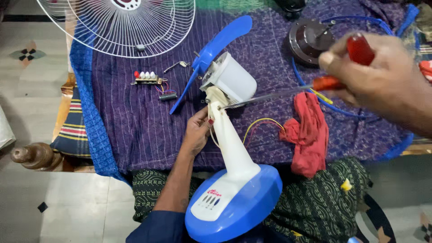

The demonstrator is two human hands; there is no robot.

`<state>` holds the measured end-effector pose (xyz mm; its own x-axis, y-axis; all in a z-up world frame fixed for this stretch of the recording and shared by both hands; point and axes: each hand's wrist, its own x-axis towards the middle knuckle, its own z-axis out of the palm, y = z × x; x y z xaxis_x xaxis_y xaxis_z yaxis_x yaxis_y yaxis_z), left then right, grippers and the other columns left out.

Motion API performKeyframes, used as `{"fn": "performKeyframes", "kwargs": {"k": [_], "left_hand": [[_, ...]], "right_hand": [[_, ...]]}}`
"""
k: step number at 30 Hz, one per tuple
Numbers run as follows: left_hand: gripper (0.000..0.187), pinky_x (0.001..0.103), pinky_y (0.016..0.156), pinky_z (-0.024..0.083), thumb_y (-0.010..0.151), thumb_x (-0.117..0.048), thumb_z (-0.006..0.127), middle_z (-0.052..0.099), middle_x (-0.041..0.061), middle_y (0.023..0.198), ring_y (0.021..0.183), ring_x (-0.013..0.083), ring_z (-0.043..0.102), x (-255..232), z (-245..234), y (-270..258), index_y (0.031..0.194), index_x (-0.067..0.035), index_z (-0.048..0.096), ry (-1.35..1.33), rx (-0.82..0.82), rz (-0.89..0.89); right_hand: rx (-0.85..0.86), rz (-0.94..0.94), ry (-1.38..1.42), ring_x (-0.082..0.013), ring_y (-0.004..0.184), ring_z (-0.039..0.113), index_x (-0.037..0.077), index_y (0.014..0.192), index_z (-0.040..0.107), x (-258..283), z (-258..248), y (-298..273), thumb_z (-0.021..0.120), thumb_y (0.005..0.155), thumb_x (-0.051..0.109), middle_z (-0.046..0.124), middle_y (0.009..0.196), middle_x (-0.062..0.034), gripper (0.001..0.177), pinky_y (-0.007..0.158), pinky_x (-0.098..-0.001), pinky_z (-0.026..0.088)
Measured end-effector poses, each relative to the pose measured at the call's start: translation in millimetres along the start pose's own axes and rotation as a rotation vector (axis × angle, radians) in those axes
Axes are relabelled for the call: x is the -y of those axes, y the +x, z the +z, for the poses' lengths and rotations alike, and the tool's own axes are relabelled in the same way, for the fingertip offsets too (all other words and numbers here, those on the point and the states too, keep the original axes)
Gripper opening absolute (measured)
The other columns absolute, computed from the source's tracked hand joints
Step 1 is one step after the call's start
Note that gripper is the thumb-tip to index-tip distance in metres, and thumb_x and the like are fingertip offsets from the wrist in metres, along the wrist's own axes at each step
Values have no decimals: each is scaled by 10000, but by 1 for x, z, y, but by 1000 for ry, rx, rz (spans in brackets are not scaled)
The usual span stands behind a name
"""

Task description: The person disassembles a blue and white electric fan by removing the front grill, unscrewing the blade nut, and detaching the blades. They then wipe the grill with a red cloth and set the components aside.

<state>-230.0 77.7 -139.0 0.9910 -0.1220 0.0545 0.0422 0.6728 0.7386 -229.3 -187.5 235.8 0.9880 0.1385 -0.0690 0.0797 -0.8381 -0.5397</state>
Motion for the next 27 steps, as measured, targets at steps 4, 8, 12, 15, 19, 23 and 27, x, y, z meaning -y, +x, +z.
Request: {"fn": "performKeyframes", "kwargs": {"k": [4,8,12,15,19,23,27], "left_hand": [[612,356,983,584,954,-124,716,689,139,1279,1125,209,695,0,4,2,1493,48,483,4,2,36],[617,346,964,580,949,-129,704,691,128,1284,1125,201,692,-4,3,2,1498,33,473,7,4,19],[601,343,954,586,958,-133,693,693,124,1273,1110,193,696,-6,4,3,1494,34,480,21,-11,-5],[578,350,929,598,972,-136,689,695,129,1258,1082,200,703,-9,5,1,1486,44,495,13,21,2],[555,344,932,609,975,-136,683,703,142,1260,1088,205,715,-13,8,0,1467,54,510,8,34,1],[565,350,913,615,956,-117,690,700,146,1254,1073,209,715,-15,10,1,1466,46,509,21,-15,-8],[545,357,909,621,959,-107,682,701,156,1250,1075,218,721,-15,11,1,1452,55,514,3,-13,-7]], "right_hand": [[-61,-491,347,-139,957,660,-6,1235,468,2,-9,-2,400,1041,147,614,1130,-101,256,822,-268,596],[-89,-957,261,-228,1131,644,-39,1172,461,5,-9,2,452,1058,-52,557,1263,-186,115,996,-346,600],[-237,-1210,-3,-293,1004,679,-32,1018,491,1,-9,1,478,990,-221,588,1165,-259,191,910,-381,616],[-264,-1145,-44,-317,1050,680,-77,947,543,-2,-11,2,458,950,-239,604,1135,-249,182,961,-408,612],[-222,-905,13,-268,1117,662,-76,861,616,-5,-19,6,374,885,-233,626,1172,-233,290,975,-371,594],[-118,-613,369,-170,1007,661,-34,874,635,-10,-16,8,356,933,-191,651,1232,-162,325,952,-310,603],[-33,-674,504,-195,1093,673,-77,946,652,-12,-11,1,339,960,-167,636,1264,-215,326,1040,-360,610]]}}
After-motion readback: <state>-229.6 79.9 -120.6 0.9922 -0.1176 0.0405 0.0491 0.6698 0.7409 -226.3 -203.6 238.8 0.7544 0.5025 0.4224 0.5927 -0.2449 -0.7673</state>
